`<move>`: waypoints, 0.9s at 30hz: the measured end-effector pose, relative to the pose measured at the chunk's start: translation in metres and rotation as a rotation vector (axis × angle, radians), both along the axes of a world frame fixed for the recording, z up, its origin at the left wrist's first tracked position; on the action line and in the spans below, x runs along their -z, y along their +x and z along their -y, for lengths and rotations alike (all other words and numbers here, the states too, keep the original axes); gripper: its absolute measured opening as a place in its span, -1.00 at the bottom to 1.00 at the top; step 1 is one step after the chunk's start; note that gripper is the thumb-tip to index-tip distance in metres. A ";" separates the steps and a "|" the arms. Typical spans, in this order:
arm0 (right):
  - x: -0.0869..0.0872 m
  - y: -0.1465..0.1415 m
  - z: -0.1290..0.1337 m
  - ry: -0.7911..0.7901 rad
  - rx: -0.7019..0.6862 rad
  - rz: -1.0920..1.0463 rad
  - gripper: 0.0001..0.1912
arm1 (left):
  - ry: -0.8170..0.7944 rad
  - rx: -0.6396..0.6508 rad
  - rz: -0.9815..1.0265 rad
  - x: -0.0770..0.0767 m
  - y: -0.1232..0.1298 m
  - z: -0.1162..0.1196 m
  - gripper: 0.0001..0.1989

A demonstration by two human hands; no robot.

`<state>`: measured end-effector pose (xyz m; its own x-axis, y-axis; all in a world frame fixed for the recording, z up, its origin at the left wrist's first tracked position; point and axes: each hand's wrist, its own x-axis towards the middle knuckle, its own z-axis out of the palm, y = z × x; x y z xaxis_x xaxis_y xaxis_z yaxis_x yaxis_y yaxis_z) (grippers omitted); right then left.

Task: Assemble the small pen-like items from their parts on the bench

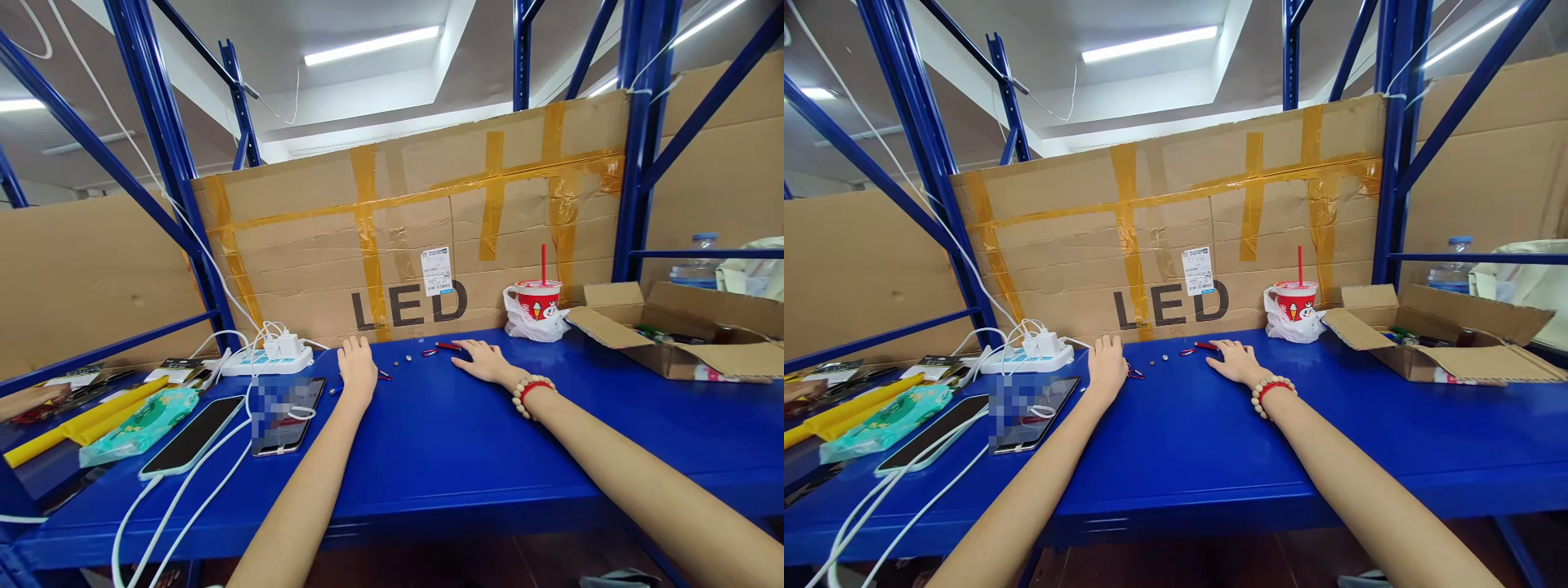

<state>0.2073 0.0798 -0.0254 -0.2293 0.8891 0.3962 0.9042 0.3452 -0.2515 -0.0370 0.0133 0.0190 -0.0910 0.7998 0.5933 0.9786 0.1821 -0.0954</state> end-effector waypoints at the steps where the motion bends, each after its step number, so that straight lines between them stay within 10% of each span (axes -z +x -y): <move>1: 0.000 0.000 -0.002 0.003 -0.012 0.000 -0.51 | 0.004 -0.002 -0.003 0.001 -0.002 -0.001 -0.72; 12: -0.013 0.002 0.004 0.054 0.043 -0.034 -0.82 | -0.197 0.227 0.166 0.004 -0.003 -0.003 -0.67; 27: -0.018 0.006 0.013 0.158 0.263 -0.397 -0.75 | -0.449 0.586 0.146 0.012 0.008 -0.005 -0.64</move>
<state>0.2131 0.0668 -0.0070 0.1904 0.8188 0.5416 0.8105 0.1802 -0.5573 -0.0289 0.0178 0.0068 0.3714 0.9036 0.2134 0.9116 -0.3985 0.1007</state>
